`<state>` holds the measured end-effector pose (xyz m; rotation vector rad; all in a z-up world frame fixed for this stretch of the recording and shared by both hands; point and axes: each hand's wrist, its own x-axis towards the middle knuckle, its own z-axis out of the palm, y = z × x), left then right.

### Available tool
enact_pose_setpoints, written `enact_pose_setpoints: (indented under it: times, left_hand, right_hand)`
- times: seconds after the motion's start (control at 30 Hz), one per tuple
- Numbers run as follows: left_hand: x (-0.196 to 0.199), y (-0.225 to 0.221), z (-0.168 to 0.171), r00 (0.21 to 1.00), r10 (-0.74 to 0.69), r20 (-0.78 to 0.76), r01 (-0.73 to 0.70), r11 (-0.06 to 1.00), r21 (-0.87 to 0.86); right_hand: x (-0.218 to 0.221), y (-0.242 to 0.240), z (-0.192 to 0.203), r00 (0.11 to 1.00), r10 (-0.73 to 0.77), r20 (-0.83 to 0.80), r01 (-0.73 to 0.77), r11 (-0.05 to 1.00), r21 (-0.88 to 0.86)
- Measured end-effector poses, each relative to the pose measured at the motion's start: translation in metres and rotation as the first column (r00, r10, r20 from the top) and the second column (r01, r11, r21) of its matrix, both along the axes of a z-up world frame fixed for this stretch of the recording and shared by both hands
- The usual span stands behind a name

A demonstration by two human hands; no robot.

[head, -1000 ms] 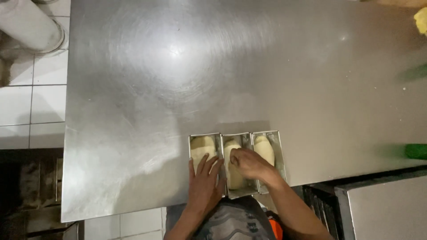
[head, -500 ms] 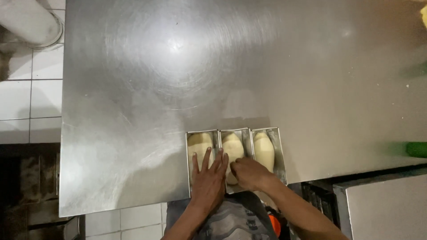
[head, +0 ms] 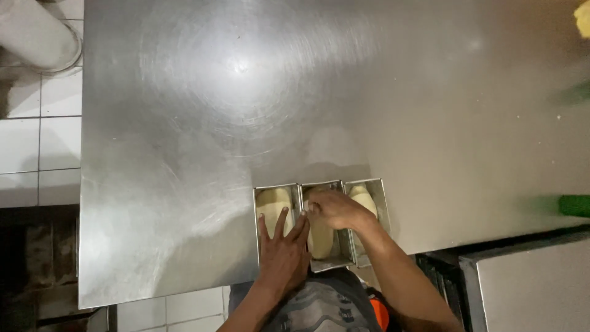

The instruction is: Placing shaped dough into metal loaf tins and arranging them in the bakery.

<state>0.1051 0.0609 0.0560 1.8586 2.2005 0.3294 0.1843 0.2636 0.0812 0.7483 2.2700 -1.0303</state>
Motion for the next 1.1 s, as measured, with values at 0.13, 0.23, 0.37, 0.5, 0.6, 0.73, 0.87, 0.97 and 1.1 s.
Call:
enact_pose_setpoints:
  times: [0.13, 0.23, 0.37, 0.5, 0.6, 0.73, 0.87, 0.97, 1.1]
  left_hand:
    - [0.002, 0.001, -0.009, 0.999, -0.008, -0.052, 0.013, 0.996, 0.086]
    - [0.006, -0.006, -0.01, 0.995, 0.026, -0.095, -0.013, 0.991, 0.13]
    - [0.005, -0.003, -0.014, 0.999, 0.005, -0.049, -0.002, 0.999, 0.05]
    - [0.006, 0.002, -0.017, 0.996, -0.016, -0.086, 0.019, 0.999, 0.036]
    - [0.005, 0.002, -0.01, 0.986, 0.024, -0.164, 0.002, 0.988, 0.155]
    - [0.007, 0.001, -0.009, 0.997, 0.002, -0.076, 0.003, 0.998, 0.066]
    - [0.008, 0.005, -0.012, 0.999, -0.014, -0.041, 0.016, 0.998, 0.055]
    - [0.008, 0.002, -0.012, 0.999, -0.021, -0.035, 0.021, 1.0, -0.01]
    - [0.015, 0.001, -0.03, 0.992, 0.06, -0.108, -0.043, 0.987, 0.156]
  right_hand:
    - [-0.026, -0.011, -0.007, 0.955, -0.012, 0.298, 0.015, 1.0, -0.009]
    - [-0.002, -0.028, -0.002, 0.969, 0.0, 0.248, 0.012, 0.999, -0.048]
    - [0.034, -0.044, -0.045, 0.957, 0.133, 0.258, -0.118, 0.99, -0.071]
    - [0.032, -0.055, 0.013, 0.965, 0.171, 0.199, -0.173, 0.985, -0.007]
    - [0.041, -0.067, -0.055, 0.912, 0.347, 0.217, -0.376, 0.92, 0.112]
    - [0.036, -0.043, -0.045, 0.969, 0.081, 0.234, -0.081, 0.997, -0.01]
    - [0.025, -0.02, -0.062, 0.943, 0.307, -0.127, -0.282, 0.943, 0.178]
    - [0.0, -0.016, 0.003, 0.988, -0.035, 0.15, 0.044, 0.997, -0.061]
    - [-0.018, 0.006, -0.054, 0.955, -0.103, 0.28, 0.115, 0.993, -0.029]
